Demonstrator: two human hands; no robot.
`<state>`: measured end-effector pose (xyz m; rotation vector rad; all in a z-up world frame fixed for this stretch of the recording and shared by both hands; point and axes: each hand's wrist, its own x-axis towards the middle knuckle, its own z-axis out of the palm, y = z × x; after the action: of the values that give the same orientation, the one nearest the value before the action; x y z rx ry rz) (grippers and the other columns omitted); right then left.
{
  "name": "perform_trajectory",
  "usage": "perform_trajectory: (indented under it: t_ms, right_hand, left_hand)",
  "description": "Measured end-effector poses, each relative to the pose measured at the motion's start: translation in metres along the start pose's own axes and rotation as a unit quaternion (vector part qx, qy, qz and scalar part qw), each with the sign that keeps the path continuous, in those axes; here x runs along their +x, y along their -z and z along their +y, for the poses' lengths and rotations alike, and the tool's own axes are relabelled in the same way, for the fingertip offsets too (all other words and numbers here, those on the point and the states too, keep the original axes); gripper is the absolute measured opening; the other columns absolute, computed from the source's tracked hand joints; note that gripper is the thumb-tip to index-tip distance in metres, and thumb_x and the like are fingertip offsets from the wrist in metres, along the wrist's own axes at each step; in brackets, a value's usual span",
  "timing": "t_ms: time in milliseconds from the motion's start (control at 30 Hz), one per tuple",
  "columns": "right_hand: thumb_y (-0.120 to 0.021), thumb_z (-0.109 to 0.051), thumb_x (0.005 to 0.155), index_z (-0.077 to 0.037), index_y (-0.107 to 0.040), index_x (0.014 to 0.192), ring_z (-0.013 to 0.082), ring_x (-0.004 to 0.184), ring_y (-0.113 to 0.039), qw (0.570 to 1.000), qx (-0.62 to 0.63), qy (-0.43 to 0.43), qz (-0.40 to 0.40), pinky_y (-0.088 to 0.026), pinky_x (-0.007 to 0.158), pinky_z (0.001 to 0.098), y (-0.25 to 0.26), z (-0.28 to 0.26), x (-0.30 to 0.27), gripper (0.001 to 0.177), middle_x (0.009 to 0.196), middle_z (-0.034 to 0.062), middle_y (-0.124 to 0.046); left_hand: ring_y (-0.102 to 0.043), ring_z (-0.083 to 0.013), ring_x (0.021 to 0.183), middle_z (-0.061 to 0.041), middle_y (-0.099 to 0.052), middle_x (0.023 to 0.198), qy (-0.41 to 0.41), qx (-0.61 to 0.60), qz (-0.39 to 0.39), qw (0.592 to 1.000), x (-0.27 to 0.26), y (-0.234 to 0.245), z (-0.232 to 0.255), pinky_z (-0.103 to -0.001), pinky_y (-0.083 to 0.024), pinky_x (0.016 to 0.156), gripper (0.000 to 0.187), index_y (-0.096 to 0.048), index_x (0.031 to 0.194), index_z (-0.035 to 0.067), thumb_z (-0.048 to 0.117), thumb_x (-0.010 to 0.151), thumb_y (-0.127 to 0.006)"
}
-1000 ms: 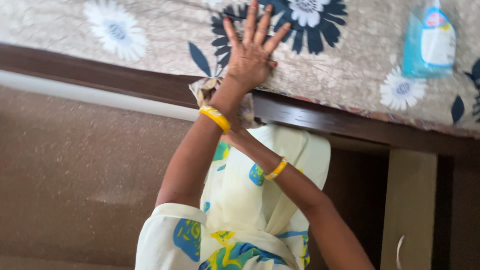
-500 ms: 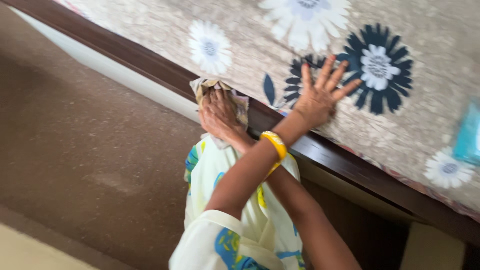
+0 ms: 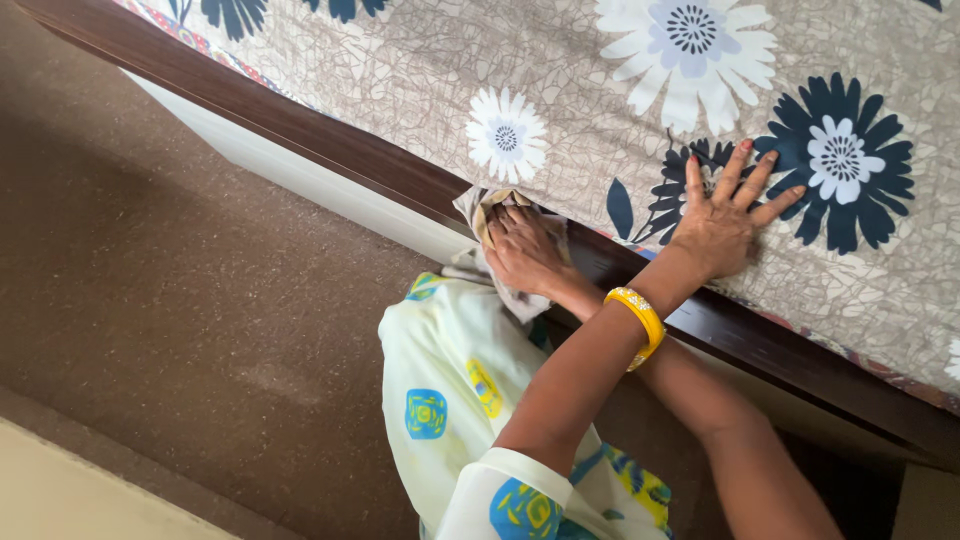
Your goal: The person wipes a wooden surface and bed with a cloth, then opens a drawer and rearranges various items including bottles, tubes, and containers. The person moves items from the drawer to the bed and back, organizing them.
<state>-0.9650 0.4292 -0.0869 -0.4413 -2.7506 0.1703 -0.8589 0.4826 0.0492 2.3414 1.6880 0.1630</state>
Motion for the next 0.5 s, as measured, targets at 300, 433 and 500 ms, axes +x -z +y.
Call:
perform_trajectory:
  t_ms: [300,433,500]
  right_hand:
    - [-0.055,-0.029,0.103,0.013,-0.063,0.113,0.0461,0.121,-0.057,0.994,0.022,0.092,-0.046,-0.04,0.112,0.051,-0.037,0.009,0.061,0.044,0.119,0.0324,-0.065]
    - [-0.057,-0.03,0.103,0.013,-0.063,0.114,0.0454,0.119,-0.057,0.992,0.01,0.121,-0.037,-0.038,0.113,0.0531,-0.089,0.009,0.109,0.044,0.116,0.0314,-0.066]
    - [-0.06,-0.031,0.108,0.015,-0.062,0.125,0.0431,0.124,-0.057,0.973,-0.021,0.192,0.123,-0.036,0.119,0.0528,-0.111,0.013,0.128,0.049,0.123,0.031,-0.066]
  left_hand:
    - [-0.046,-0.0336,0.141,-0.014,-0.058,0.149,-0.135,-0.488,0.148,0.85,-0.023,-0.029,-0.057,-0.055,-0.031,0.117,0.063,-0.051,0.153,0.018,0.046,0.099,-0.067]
    - [-0.074,-0.0159,0.092,-0.01,-0.08,0.106,0.099,-0.557,0.4,0.722,-0.12,-0.046,-0.154,-0.028,-0.059,0.086,0.032,-0.072,0.129,0.013,0.015,0.098,-0.066]
    - [-0.071,-0.0176,0.095,-0.008,-0.078,0.108,0.168,-0.382,0.644,0.641,-0.174,-0.049,-0.209,-0.031,-0.058,0.093,0.033,-0.074,0.125,0.014,0.006,0.099,-0.055]
